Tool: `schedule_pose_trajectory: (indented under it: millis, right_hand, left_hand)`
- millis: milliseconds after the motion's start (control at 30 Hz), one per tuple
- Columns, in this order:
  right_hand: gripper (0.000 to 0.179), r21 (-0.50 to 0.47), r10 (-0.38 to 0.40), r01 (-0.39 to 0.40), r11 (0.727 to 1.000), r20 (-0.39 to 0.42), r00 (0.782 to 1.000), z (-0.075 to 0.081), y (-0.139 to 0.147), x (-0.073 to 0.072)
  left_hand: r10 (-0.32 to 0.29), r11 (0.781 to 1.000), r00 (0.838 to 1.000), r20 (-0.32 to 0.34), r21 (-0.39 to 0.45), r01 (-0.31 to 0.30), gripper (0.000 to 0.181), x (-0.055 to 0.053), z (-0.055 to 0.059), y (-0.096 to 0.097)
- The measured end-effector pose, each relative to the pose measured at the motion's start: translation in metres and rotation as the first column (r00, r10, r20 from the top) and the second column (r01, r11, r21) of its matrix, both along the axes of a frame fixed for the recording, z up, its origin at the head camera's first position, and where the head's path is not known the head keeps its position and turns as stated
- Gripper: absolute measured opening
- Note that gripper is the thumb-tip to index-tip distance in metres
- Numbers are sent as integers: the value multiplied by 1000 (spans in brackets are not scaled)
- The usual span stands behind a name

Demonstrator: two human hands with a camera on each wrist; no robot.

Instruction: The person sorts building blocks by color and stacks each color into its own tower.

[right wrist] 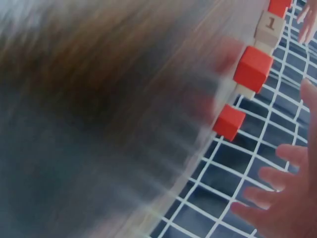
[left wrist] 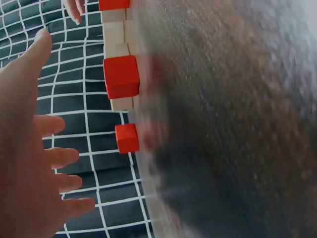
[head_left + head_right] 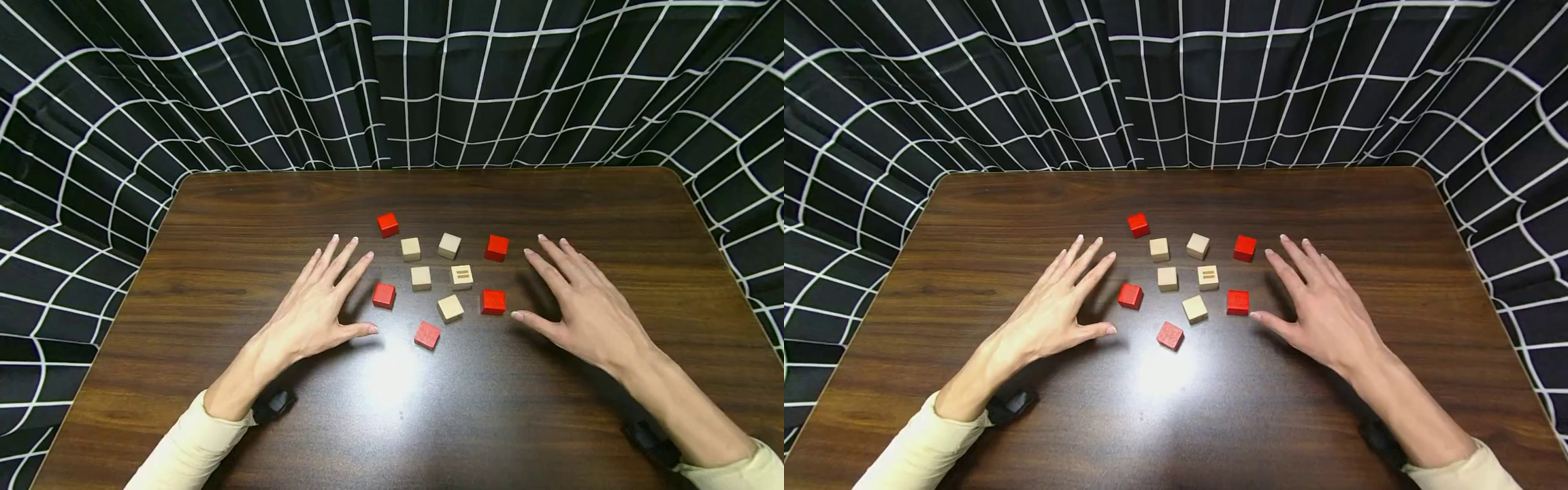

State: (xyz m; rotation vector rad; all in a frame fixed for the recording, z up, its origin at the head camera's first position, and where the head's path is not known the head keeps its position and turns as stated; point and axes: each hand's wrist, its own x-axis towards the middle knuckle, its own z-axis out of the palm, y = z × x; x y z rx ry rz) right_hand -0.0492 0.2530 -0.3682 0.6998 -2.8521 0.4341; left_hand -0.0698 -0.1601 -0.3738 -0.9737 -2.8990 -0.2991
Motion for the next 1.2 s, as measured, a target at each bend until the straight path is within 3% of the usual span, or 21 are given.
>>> schedule_pose_trajectory:
  millis: [200, 400, 667, 900, 1200]
  right_hand:
    - [88, -29, 21, -22, 999, -34, 999, 3, -8, 6]
    - [81, -55, 57, -62, 997, -86, 995, 5, -18, 13]
    - [75, -84, 90, -99, 991, -108, 990, 6, -29, 19]
    - [69, -111, 78, -92, 990, -127, 989, 6, -36, 25]
    - [69, -134, 95, -114, 984, -140, 986, 7, -46, 27]
  left_hand:
    - [-63, 995, 998, -18, 81, 64, 106, 1, 1, 4]
    - [-147, 976, 989, -36, 160, 150, 100, 2, 1, 9]
    - [-204, 957, 977, -62, 199, 213, 94, 1, 0, 18]
    - [-233, 941, 969, -76, 233, 245, 86, 0, -3, 24]
    - [-260, 916, 965, -36, 305, 259, 84, 5, -6, 29]
